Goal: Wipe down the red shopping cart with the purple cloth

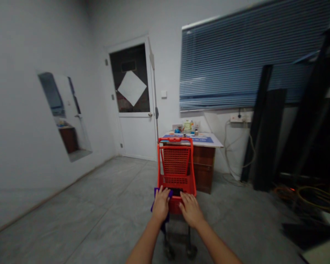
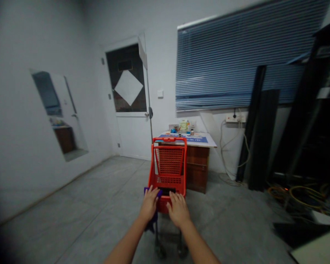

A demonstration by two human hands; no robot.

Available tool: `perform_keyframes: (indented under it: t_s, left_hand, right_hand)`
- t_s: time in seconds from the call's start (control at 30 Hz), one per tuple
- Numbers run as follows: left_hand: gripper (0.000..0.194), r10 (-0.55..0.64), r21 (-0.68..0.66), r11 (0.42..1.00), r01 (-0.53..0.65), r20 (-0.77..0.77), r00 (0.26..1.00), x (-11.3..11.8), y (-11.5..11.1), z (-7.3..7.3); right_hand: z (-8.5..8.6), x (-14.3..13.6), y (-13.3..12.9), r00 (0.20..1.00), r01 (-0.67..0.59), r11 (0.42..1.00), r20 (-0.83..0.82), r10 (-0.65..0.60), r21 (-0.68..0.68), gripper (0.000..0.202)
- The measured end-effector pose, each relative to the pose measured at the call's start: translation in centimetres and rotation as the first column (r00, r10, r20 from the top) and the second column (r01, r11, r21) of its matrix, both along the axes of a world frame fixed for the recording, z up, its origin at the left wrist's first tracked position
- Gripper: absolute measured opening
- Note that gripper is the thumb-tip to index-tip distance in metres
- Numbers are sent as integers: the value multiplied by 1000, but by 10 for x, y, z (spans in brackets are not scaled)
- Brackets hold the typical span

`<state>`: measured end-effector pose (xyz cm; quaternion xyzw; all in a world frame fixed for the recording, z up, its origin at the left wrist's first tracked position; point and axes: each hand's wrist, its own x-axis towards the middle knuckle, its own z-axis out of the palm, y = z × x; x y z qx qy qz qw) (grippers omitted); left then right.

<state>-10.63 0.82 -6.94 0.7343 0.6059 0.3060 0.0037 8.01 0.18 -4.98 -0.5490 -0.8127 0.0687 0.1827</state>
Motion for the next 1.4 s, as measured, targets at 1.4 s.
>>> perform_keyframes:
  t_s: [1.4]
  left_hand:
    - [41, -76, -44, 997, 70, -130, 989, 40, -11, 29]
  right_hand:
    - [-13, 22, -19, 1000, 11, 999, -21, -10, 35, 68]
